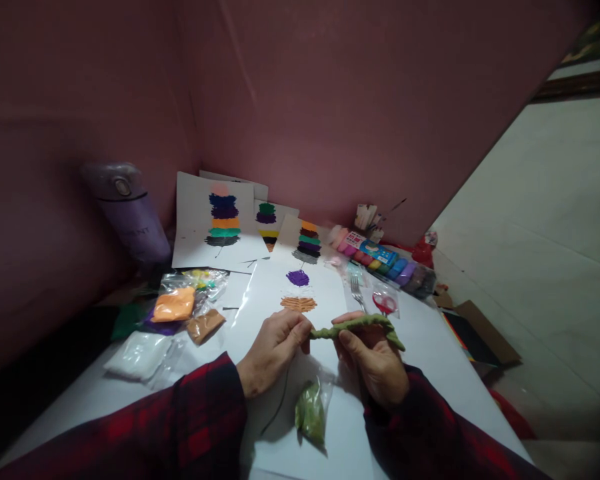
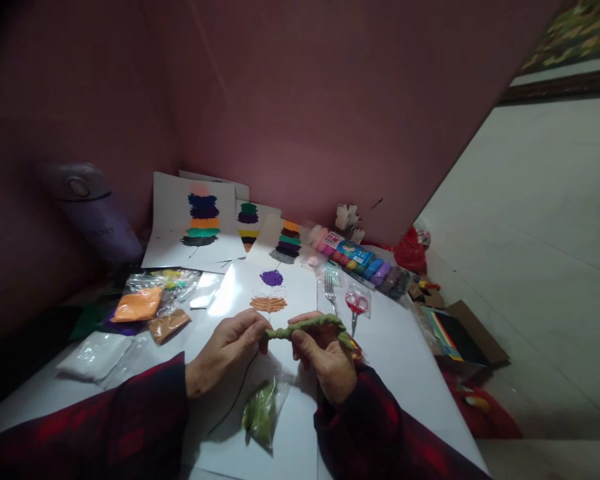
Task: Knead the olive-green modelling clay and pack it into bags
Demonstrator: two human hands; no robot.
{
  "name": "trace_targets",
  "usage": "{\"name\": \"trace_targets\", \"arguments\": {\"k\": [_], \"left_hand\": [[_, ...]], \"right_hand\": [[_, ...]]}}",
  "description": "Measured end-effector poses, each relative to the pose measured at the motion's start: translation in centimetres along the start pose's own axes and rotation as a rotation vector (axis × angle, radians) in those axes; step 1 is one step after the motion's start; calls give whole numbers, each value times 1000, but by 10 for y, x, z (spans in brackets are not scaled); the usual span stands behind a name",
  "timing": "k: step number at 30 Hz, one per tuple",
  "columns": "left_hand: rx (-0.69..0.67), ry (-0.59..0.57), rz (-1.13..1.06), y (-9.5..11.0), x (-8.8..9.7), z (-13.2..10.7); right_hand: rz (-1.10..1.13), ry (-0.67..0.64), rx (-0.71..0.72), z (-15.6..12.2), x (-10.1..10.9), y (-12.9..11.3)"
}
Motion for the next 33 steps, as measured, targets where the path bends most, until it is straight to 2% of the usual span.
{"name": "trace_targets", "arguments": {"k": [5, 12, 20, 26, 33], "left_hand": [[5, -13, -77, -1, -1, 0], [-41, 69, -82, -3, 1, 1], [3, 109, -125, -7, 3, 2], [110, 107, -248, -11, 0, 3], [108, 46, -320, -7, -4, 3]], "right_hand": [[7, 20, 0, 0, 2, 1], [34, 36, 0, 1, 3, 2], [43, 48, -26, 1, 2, 1], [-37, 1, -47, 2, -5, -10], [-98, -118, -107, 0, -8, -8]]}}
Point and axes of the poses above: each hand's wrist, its own z-axis towards the middle knuckle, its own x-axis out of the back of the hand, y = z × x, the point moved 4 cm from there along z, towards the middle knuckle, and after that the axes turned 4 degrees about z, right-handed, at the moved point
